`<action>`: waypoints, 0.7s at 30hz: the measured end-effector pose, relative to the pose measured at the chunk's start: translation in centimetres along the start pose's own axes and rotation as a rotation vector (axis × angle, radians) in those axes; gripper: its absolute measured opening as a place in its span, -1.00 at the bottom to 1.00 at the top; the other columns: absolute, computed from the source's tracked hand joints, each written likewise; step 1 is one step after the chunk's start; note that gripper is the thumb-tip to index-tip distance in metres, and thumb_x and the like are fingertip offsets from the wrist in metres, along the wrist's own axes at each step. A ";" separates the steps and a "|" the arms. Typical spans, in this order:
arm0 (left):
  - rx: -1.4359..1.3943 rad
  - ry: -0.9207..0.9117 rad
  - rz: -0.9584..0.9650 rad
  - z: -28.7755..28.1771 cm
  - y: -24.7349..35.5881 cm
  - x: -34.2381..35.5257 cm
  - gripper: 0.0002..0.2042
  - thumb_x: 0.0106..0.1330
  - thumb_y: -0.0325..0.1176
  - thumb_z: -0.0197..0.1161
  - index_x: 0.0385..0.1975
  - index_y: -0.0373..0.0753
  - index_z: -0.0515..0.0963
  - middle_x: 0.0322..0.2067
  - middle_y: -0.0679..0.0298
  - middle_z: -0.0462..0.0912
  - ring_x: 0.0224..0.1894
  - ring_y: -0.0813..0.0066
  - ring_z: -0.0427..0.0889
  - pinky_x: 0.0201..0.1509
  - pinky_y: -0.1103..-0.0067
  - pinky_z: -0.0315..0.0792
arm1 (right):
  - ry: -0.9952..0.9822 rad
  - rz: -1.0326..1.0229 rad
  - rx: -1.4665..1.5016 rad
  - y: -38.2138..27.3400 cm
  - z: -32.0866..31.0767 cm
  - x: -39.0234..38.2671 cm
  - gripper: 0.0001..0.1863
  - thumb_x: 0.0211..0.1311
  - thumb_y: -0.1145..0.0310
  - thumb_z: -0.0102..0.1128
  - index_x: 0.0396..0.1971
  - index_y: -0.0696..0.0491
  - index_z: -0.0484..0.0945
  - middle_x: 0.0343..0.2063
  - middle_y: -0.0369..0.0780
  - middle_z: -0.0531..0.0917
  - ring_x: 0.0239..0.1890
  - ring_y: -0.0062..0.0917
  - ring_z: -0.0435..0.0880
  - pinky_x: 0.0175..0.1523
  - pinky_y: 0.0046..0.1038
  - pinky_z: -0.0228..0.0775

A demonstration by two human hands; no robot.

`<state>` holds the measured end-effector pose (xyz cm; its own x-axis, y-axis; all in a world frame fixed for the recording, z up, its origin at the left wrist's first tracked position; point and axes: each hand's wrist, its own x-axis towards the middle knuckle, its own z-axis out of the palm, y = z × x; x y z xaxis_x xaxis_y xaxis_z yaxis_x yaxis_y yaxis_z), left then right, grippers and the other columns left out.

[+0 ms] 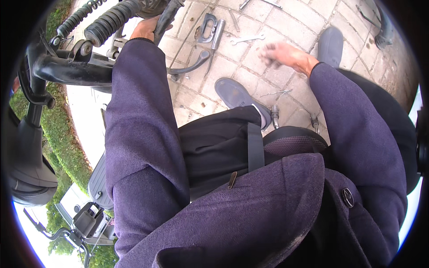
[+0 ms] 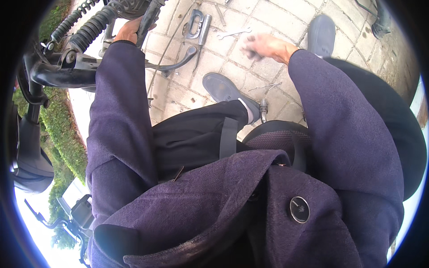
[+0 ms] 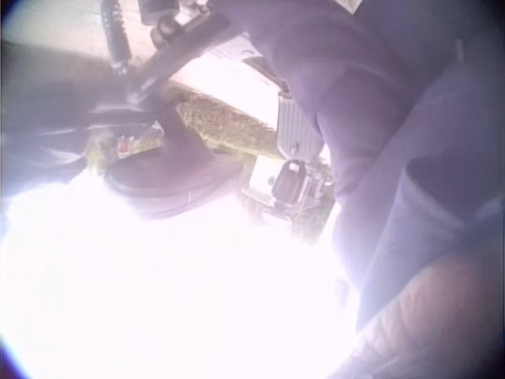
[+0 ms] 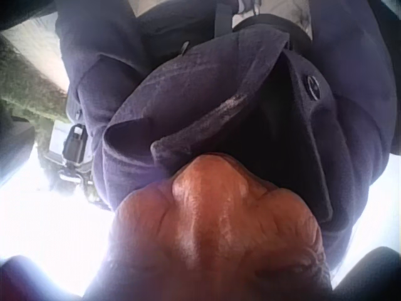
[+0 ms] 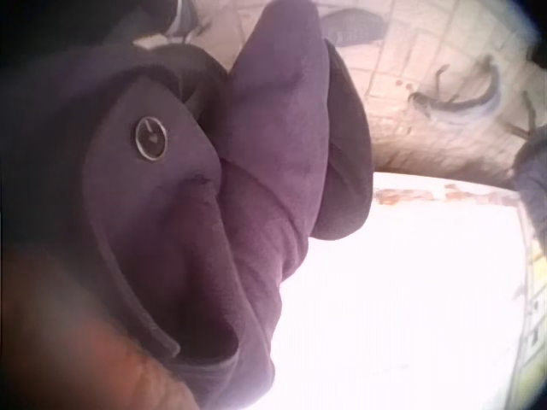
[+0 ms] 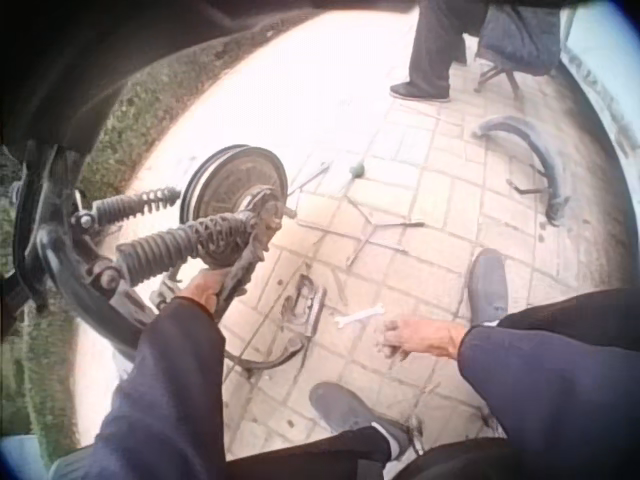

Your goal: The person works on the rear wheel area of a scooter, using a wrench and a C-clamp to tighten components near the brake drum and suspension. The person remains seated on the ground throughout the task.

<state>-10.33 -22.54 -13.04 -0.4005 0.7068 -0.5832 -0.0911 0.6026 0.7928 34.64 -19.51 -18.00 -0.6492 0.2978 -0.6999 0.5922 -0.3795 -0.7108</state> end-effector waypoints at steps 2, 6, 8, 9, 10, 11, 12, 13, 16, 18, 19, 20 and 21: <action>-0.004 0.037 -0.034 0.2 0.1 0.0 -0.73 0.50 -0.42 0.20 0.08 -0.42 0.62 0.06 0.10 0.69 0.07 0.33 0.71 0.21 0.54 0.66 | 0.199 -0.246 0.296 -3.3 1.5 2.3 -0.75 0.49 0.24 0.19 -0.08 0.12 0.60 -0.27 -0.27 0.73 -0.26 -0.58 0.71 -0.10 -0.50 0.62; 0.068 0.013 -0.029 0.7 0.9 -1.9 -0.68 0.56 -0.34 0.13 0.16 -0.41 0.56 0.10 0.11 0.67 0.11 0.32 0.70 0.18 0.49 0.68 | 0.076 -0.437 0.578 -5.8 5.0 8.3 -0.73 0.47 0.28 0.25 -0.02 0.14 0.56 -0.15 -0.17 0.75 -0.09 -0.50 0.77 0.04 -0.46 0.68; 0.052 0.078 -0.135 1.7 1.9 -2.5 -0.67 0.56 -0.36 0.13 0.16 -0.45 0.54 0.06 0.06 0.69 0.08 0.26 0.72 0.05 0.53 0.73 | 0.056 -0.377 0.801 -5.5 7.1 10.4 -0.74 0.45 0.28 0.28 -0.04 0.12 0.57 -0.17 -0.17 0.76 -0.13 -0.51 0.78 0.02 -0.48 0.67; 0.065 0.129 -0.159 2.0 2.4 -3.0 -0.67 0.54 -0.37 0.16 0.11 -0.53 0.55 0.01 0.01 0.70 0.04 0.21 0.74 0.12 0.46 0.73 | 0.043 -0.383 0.905 -5.8 7.6 11.6 -0.75 0.44 0.28 0.29 -0.05 0.11 0.57 -0.18 -0.17 0.76 -0.14 -0.51 0.78 0.01 -0.50 0.67; 0.071 0.173 -0.157 2.5 2.6 -3.4 -0.67 0.56 -0.39 0.12 0.13 -0.55 0.52 0.03 -0.02 0.69 0.03 0.19 0.75 0.12 0.41 0.73 | 0.064 -0.373 0.916 -6.1 8.2 12.6 -0.75 0.43 0.29 0.29 -0.06 0.13 0.58 -0.19 -0.16 0.77 -0.16 -0.50 0.78 -0.01 -0.50 0.67; 0.074 0.172 -0.160 2.8 3.0 -3.5 -0.67 0.56 -0.40 0.12 0.13 -0.55 0.52 0.02 -0.03 0.69 0.03 0.19 0.75 0.12 0.40 0.74 | 0.084 -0.359 0.918 -6.3 8.6 13.3 -0.75 0.42 0.30 0.30 -0.07 0.15 0.60 -0.20 -0.15 0.77 -0.18 -0.50 0.78 -0.04 -0.50 0.68; 0.071 0.169 -0.164 3.1 3.1 -3.6 -0.67 0.56 -0.41 0.11 0.13 -0.56 0.51 0.02 -0.04 0.69 0.03 0.18 0.74 0.12 0.40 0.74 | 0.107 -0.342 0.915 -6.6 9.0 13.9 -0.75 0.42 0.31 0.30 -0.09 0.17 0.61 -0.21 -0.15 0.77 -0.20 -0.49 0.79 -0.07 -0.50 0.68; 0.067 0.166 -0.165 3.2 3.2 -3.7 -0.68 0.56 -0.41 0.11 0.14 -0.56 0.51 0.02 -0.05 0.69 0.03 0.18 0.74 0.11 0.39 0.74 | 0.075 -0.321 0.959 -7.2 9.2 14.7 -0.81 0.39 0.35 0.29 -0.13 0.14 0.62 -0.25 -0.18 0.75 -0.24 -0.48 0.76 -0.13 -0.45 0.65; 0.066 0.178 -0.167 2.8 3.0 -3.4 -0.69 0.56 -0.41 0.12 0.13 -0.54 0.52 0.02 -0.04 0.70 0.03 0.16 0.75 0.10 0.39 0.74 | -0.100 -0.342 1.049 -9.7 9.6 17.0 -0.90 0.38 0.41 0.28 -0.18 0.07 0.64 -0.34 -0.28 0.72 -0.35 -0.59 0.68 -0.27 -0.47 0.60; 0.097 0.197 -0.212 2.2 2.9 -3.2 -0.68 0.56 -0.36 0.14 0.13 -0.48 0.54 0.01 0.01 0.72 0.02 0.16 0.76 -0.04 0.45 0.72 | -0.100 -0.357 1.094 -10.8 10.3 17.8 -0.87 0.37 0.42 0.27 -0.15 0.09 0.63 -0.35 -0.27 0.72 -0.35 -0.56 0.69 -0.25 -0.45 0.62; 0.101 0.142 -0.199 1.9 2.7 -3.4 -0.68 0.56 -0.35 0.14 0.13 -0.47 0.56 0.00 0.02 0.72 0.02 0.16 0.76 -0.09 0.48 0.70 | -0.101 -0.371 1.116 -11.2 10.6 18.2 -0.86 0.36 0.43 0.27 -0.14 0.10 0.63 -0.35 -0.27 0.72 -0.34 -0.54 0.70 -0.23 -0.44 0.62; 0.112 0.144 -0.195 1.6 2.7 -3.5 -0.68 0.56 -0.34 0.15 0.12 -0.45 0.57 -0.01 0.03 0.73 0.02 0.17 0.77 -0.15 0.51 0.68 | -0.155 -0.413 1.092 -11.5 10.6 18.5 -0.80 0.35 0.44 0.27 -0.08 0.15 0.60 -0.35 -0.25 0.72 -0.33 -0.50 0.70 -0.22 -0.42 0.63; 0.125 0.144 -0.192 1.5 2.7 -3.6 -0.69 0.55 -0.33 0.16 0.12 -0.44 0.58 -0.02 0.05 0.74 0.03 0.17 0.77 -0.20 0.53 0.66 | -0.149 -0.421 1.120 -11.9 10.8 18.7 -0.81 0.35 0.44 0.27 -0.10 0.16 0.60 -0.35 -0.24 0.72 -0.33 -0.49 0.70 -0.22 -0.42 0.64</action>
<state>-7.77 -22.89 -9.11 -0.5129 0.5206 -0.6825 -0.0682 0.7679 0.6370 10.32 -18.93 -21.89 -0.7843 0.5050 -0.3604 -0.3739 -0.8483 -0.3749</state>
